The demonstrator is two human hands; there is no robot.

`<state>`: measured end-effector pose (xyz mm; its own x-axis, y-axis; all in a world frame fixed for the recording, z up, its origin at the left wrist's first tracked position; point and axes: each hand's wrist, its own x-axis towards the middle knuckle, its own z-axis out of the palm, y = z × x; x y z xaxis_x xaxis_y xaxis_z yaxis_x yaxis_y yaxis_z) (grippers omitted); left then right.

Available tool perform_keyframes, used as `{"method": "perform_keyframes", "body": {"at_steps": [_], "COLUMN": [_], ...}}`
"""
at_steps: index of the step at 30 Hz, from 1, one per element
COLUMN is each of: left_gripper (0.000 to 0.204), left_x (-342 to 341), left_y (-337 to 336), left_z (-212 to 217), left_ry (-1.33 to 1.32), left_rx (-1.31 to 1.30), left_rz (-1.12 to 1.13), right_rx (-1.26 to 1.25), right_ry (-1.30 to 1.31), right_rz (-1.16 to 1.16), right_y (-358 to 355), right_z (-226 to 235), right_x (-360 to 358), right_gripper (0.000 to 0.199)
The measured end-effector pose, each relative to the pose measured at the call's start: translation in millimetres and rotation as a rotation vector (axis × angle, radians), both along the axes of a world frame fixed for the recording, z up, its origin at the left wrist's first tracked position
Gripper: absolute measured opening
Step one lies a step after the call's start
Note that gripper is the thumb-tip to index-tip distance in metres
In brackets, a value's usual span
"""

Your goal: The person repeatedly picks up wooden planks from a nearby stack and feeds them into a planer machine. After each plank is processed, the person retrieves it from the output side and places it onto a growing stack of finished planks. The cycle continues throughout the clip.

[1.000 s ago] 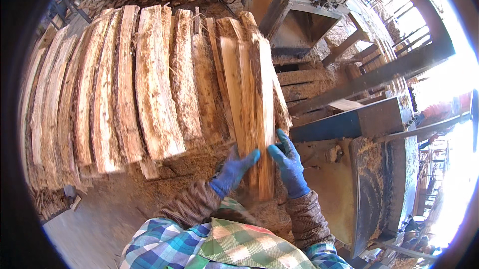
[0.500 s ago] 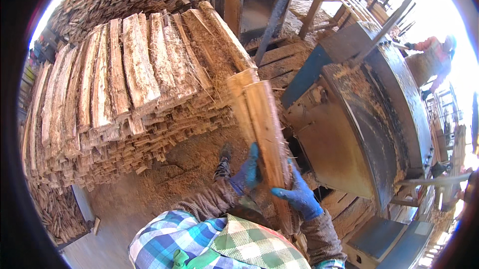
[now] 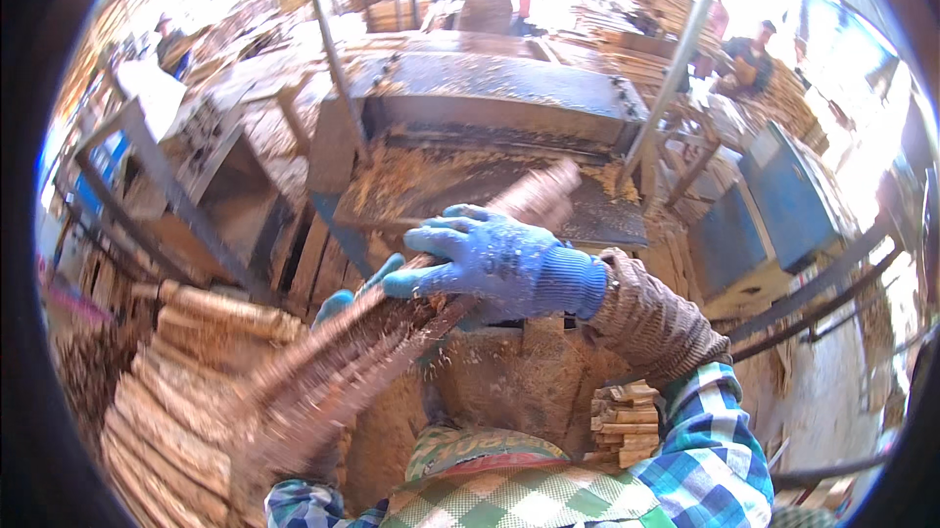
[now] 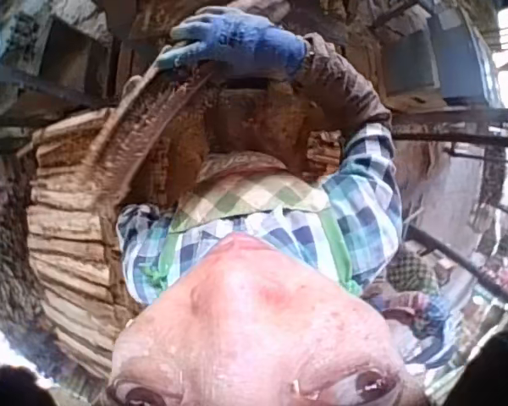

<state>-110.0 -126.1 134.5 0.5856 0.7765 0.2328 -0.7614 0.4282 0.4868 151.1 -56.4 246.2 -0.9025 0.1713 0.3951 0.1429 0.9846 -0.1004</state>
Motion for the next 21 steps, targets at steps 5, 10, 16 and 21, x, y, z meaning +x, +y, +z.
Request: {"method": "perform_keyframes", "body": {"at_steps": [5, 10, 16, 21], "left_gripper": [0.101, 0.106, 0.119, 0.112], "left_x": [10, 25, 31, 31], "left_y": [61, 119, 129, 115], "left_z": [-34, -104, -121, -127], "left_ry": [0.231, 0.159, 0.062, 0.046], "left_rx": [-0.124, -0.26, -0.293, -0.314], "left_rz": [0.049, 0.156, -0.186, -0.121], "right_rx": [0.078, -1.023, -1.177, -1.207], "right_ry": [0.045, 0.936, 1.049, 0.915], "right_rz": [-0.599, -0.814, -0.665, -0.945], "right_y": [32, -11, -91, -98], "right_z": [-93, -209, -203, -190], "right_x": [-21, -66, -89, -76], "right_gripper": [0.085, 0.055, 0.064, 0.081]}}
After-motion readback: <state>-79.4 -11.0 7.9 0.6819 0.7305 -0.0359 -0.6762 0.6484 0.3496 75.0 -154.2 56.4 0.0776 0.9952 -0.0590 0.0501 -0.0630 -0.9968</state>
